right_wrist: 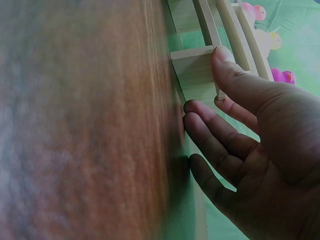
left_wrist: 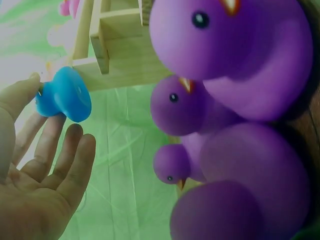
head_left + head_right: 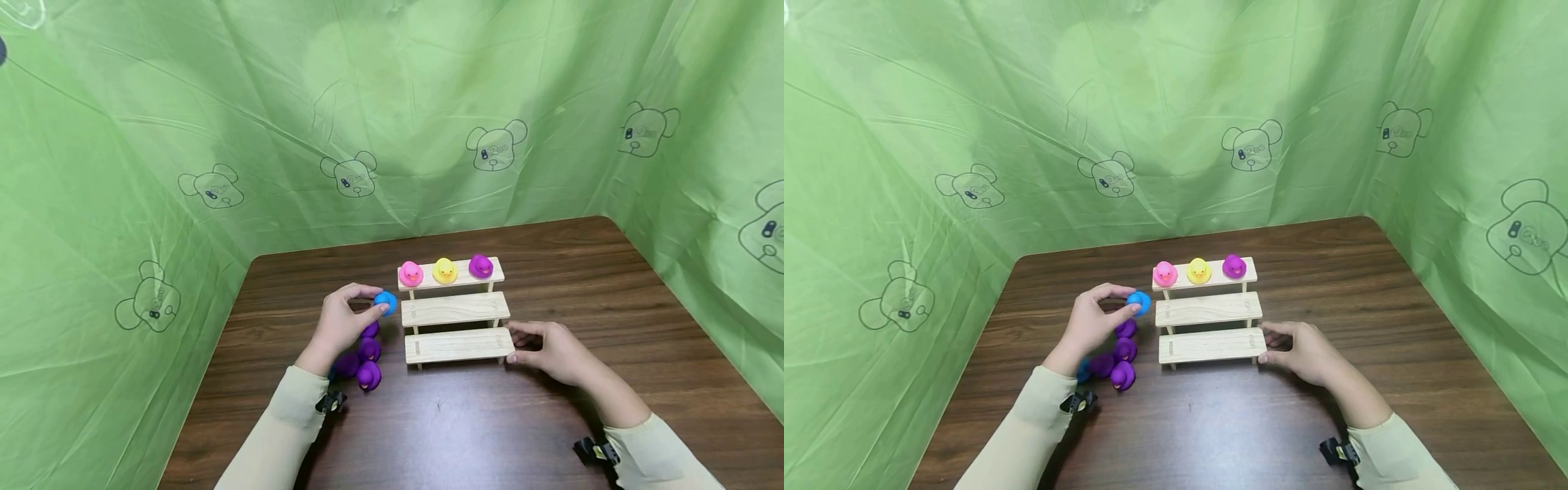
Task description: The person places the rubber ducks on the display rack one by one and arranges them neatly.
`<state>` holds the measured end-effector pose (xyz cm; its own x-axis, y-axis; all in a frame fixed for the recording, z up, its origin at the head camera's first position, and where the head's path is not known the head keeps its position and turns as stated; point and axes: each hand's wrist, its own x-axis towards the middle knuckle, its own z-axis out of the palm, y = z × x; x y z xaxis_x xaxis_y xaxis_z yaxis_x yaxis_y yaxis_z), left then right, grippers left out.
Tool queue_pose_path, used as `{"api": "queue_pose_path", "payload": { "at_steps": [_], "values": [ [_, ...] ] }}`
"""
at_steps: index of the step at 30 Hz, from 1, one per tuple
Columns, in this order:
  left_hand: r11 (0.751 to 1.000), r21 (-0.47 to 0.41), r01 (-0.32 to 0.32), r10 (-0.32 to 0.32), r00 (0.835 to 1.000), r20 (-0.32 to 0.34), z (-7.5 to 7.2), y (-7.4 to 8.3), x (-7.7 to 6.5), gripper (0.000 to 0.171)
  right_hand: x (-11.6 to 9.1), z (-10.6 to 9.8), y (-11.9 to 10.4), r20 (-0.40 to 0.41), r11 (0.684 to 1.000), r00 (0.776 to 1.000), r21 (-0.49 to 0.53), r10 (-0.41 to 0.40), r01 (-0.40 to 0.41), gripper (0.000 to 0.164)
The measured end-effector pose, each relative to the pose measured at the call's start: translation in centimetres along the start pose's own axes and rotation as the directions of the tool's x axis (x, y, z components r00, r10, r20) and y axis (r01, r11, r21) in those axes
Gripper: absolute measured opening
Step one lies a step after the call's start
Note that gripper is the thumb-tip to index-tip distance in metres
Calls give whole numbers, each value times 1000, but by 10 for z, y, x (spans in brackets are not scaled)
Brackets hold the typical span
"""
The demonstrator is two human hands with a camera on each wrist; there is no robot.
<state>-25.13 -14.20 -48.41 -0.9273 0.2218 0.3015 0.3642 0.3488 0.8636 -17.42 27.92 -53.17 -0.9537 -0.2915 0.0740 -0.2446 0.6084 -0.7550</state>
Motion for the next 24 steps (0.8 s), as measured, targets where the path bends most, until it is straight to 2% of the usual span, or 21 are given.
{"api": "queue_pose_path", "payload": {
  "at_steps": [7,13,24],
  "values": [
    [998,-59,-26,26,1000,12,8,10,-2,26,0,0,0,4,1000,1000,1,-1,1,69],
    [996,-70,-56,59,998,30,18,20,-4,25,0,0,0,-3,1000,1000,-4,-2,2,69],
    [987,-60,-150,155,984,88,47,28,-1,28,0,1,0,-8,1000,1000,-4,-4,4,68]
  ]
}}
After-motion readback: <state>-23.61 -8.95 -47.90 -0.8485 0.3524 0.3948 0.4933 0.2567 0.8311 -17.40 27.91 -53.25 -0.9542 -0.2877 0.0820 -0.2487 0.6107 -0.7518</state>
